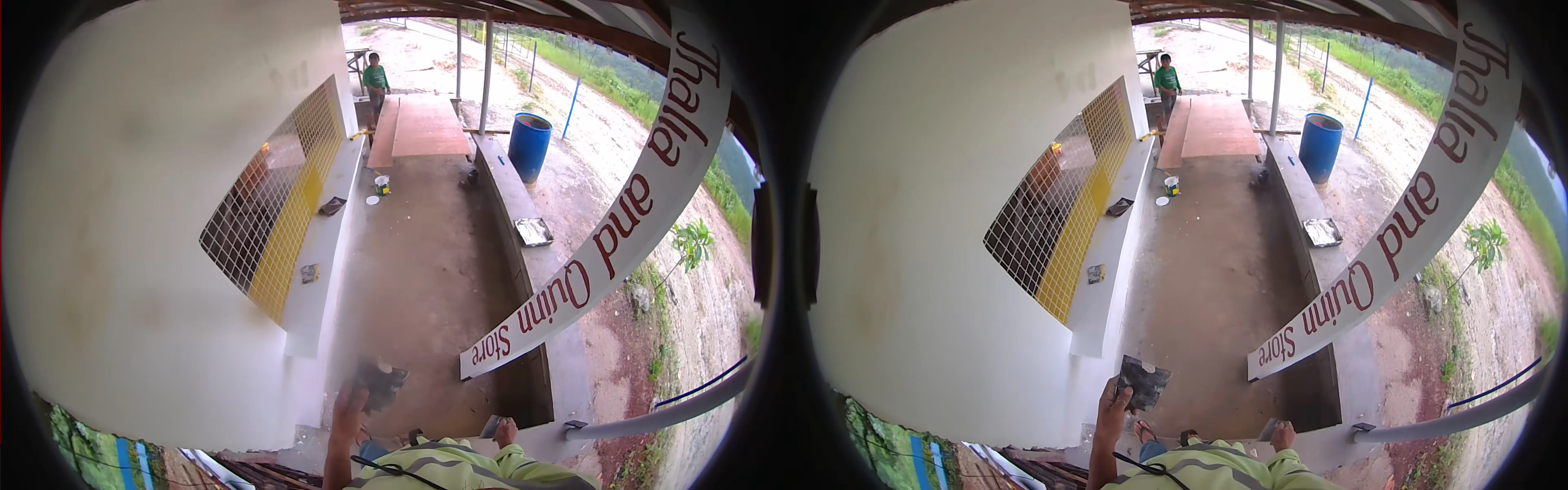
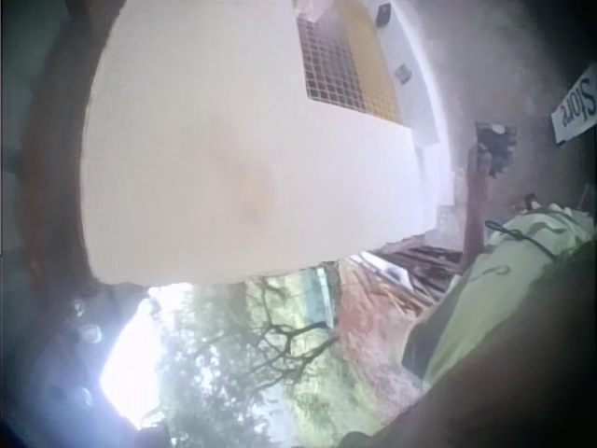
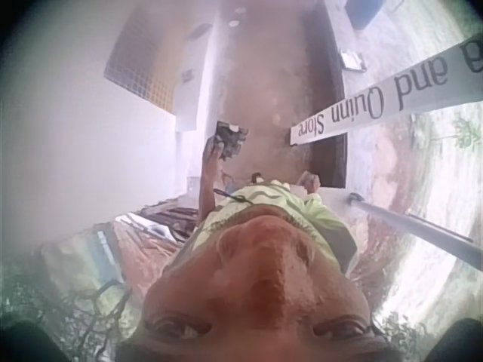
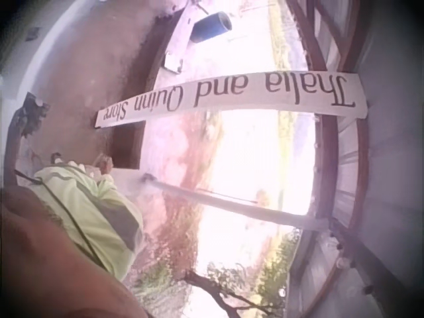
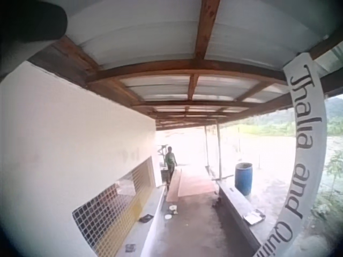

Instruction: The person applies white putty to an exterior wall section using two metal trowels. They transfer putty from a container to the trowels and spread it across the surface above a window with multiple smoothing strokes.

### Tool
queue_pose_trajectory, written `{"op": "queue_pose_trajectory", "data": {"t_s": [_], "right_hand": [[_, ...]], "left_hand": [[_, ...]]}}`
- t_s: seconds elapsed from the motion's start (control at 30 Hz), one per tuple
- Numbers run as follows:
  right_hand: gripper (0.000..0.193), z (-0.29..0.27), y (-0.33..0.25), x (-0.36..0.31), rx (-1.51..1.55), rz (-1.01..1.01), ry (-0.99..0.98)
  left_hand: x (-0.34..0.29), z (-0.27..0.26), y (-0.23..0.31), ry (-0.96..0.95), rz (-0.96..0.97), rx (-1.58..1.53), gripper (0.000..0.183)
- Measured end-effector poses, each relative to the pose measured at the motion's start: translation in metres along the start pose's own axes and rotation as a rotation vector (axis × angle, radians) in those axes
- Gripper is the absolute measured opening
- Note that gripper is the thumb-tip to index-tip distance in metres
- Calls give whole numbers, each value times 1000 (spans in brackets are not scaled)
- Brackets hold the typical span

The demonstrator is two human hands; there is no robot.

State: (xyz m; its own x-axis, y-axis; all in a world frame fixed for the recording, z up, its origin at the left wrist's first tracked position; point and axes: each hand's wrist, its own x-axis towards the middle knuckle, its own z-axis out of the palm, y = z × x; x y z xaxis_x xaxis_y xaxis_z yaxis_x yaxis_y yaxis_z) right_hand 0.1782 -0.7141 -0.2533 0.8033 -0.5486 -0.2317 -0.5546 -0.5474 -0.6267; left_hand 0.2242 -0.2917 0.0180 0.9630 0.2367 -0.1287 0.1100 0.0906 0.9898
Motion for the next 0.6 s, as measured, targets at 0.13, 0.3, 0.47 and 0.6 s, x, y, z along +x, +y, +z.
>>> {"op": "queue_pose_trajectory", "data": {"t_s": [0.13,0.3,0.47,0.6], "right_hand": [[32,-10,-21,-19,-42,9,-46],[33,12,-3,-1,40,20,-49],[27,19,-18,11,-129,-54,-48],[22,44,-49,32,539,121,-215]], "left_hand": [[-17,-18,2,112,-37,26,31],[-16,-41,-12,199,43,33,30],[-22,-40,-11,210,17,-21,31],[-43,-38,7,254,-71,-148,33]]}}
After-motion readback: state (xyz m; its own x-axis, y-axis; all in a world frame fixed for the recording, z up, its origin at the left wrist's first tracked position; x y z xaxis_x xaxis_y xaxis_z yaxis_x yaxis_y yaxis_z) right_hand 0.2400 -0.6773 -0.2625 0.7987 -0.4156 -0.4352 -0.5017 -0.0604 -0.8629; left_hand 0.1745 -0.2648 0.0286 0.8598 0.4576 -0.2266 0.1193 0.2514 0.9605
